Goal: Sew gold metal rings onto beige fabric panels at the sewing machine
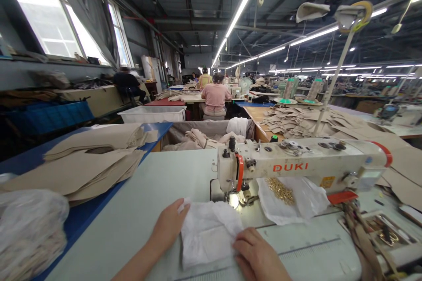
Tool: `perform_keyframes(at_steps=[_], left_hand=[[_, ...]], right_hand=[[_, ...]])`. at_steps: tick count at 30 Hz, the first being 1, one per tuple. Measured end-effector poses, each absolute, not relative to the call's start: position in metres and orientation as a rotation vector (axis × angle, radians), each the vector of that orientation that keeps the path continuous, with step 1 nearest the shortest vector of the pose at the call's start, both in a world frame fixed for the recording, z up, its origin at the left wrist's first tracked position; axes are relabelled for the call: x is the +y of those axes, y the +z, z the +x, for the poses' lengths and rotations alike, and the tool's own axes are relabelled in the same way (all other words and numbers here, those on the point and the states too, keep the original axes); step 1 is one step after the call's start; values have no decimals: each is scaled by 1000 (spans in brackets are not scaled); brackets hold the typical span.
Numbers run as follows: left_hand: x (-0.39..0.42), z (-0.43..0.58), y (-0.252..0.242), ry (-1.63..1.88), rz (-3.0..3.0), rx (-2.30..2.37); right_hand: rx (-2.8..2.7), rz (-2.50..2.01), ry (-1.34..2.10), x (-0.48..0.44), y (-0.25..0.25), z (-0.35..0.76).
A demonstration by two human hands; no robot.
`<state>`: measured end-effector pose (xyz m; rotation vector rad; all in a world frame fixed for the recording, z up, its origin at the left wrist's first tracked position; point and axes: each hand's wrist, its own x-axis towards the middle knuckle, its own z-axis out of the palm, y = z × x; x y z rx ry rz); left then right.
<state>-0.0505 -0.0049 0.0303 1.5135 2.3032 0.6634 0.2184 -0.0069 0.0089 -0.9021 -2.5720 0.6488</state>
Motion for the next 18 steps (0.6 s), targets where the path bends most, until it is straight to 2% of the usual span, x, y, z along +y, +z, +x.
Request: perform_keyframes(at_steps=[5, 9, 13, 18], left_hand=[[-28, -51, 34, 790, 1797, 2405], [-59, -28, 28, 677, 2311, 2086], [-72, -4, 19, 430, 2167, 2087], [-68, -7, 19, 460, 2005, 2034]], right_hand=[[-2456, -1109, 661, -8, 7, 218], [-2476, -1293, 592, -8, 21, 208], [-2550, -1356, 472, -10, 31, 196], [-2570, -1354, 361, -10, 26, 193]])
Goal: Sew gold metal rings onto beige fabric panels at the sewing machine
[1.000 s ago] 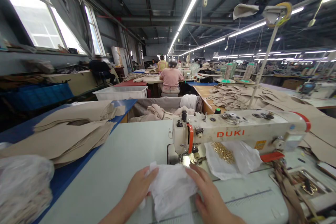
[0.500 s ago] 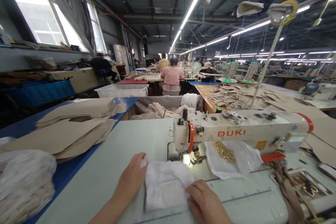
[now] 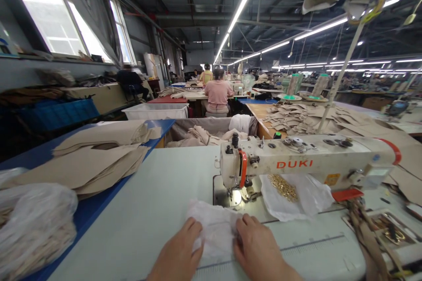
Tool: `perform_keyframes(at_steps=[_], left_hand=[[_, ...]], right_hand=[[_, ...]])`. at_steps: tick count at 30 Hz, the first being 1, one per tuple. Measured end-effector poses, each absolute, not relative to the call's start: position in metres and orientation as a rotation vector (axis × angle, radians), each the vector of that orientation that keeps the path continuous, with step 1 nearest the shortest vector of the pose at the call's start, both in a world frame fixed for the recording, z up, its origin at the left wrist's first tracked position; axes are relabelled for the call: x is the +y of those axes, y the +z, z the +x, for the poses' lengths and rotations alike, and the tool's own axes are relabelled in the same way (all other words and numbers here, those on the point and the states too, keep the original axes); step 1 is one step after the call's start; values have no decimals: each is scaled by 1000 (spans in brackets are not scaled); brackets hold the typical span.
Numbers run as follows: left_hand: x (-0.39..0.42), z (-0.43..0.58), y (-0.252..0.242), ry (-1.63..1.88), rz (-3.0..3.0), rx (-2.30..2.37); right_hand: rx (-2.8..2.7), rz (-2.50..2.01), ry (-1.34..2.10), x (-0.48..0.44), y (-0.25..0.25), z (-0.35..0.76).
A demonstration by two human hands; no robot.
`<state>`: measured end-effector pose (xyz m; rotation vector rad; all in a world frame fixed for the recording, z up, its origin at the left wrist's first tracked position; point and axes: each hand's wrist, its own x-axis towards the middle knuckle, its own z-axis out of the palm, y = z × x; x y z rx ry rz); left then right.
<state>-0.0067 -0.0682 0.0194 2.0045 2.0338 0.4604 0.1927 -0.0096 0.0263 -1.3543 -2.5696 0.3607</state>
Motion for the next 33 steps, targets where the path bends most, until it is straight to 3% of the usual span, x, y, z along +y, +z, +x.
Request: perform_keyframes(at_steps=[6, 12, 20, 24, 26, 30, 33], left_hand=[[-79, -33, 20, 763, 1716, 2105], [-99, -50, 6, 729, 1364, 2322], [-104, -54, 36, 421, 1469, 2326], [-109, -49, 36, 628, 1796, 2428], [-109, -38, 33, 691, 2151, 2267], [-91, -13, 36, 448, 2398, 1863], [-73, -11, 48, 250, 2120, 1873]], right_hand=[[-2237, -1422, 709, 1, 20, 210], [-1811, -1382, 1298, 13, 2, 240], [-2232, -1510, 839, 12, 6, 251], [-2248, -1320, 597, 6, 21, 244], [-2240, -1080, 507, -4, 33, 233], [-2468, -639, 659, -19, 49, 201], [-2578, -781, 774, -14, 44, 191]])
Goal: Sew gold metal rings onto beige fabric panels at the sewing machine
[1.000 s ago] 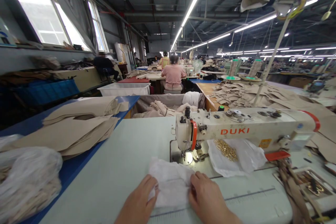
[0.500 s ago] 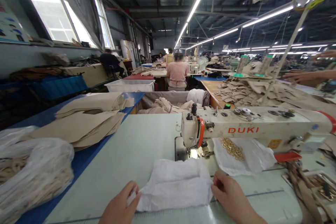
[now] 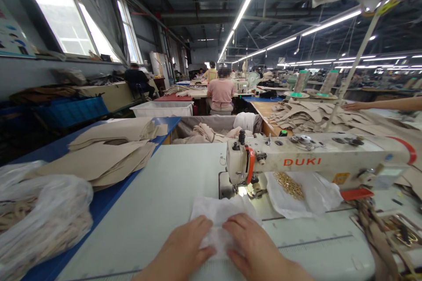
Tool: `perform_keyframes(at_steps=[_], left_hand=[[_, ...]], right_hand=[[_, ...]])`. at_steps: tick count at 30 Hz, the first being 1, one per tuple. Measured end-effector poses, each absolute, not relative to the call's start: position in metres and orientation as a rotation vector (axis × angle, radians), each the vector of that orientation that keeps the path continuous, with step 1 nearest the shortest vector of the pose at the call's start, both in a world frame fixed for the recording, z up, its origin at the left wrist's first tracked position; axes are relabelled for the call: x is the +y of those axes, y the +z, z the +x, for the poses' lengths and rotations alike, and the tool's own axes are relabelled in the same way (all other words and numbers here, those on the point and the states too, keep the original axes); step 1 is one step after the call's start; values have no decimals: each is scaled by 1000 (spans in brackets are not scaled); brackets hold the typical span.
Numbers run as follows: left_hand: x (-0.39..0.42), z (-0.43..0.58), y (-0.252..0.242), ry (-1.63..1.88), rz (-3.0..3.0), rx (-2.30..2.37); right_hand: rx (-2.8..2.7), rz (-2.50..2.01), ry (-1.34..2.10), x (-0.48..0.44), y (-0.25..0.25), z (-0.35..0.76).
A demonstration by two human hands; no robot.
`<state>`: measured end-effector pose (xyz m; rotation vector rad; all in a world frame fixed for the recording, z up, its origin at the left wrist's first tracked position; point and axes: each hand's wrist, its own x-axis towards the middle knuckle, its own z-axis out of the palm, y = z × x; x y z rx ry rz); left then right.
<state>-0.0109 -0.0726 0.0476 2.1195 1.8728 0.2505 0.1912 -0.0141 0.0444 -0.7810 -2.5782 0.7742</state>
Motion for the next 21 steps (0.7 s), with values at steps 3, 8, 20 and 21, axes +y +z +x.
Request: perform_keyframes(at_steps=[3, 8, 20, 21], left_hand=[[-65, -24, 61, 157, 1930, 1907], [-67, -45, 69, 101, 1798, 1927], [-83, -45, 70, 240, 1916, 1827], [-86, -44, 70, 262, 1914, 1812]], right_hand=[[-2552, -1028, 836, 0, 36, 200], [-2571, -1124, 836, 18, 35, 215], [-2475, -1082, 857, 11, 45, 219], [-2452, -1065, 878, 9, 46, 220]])
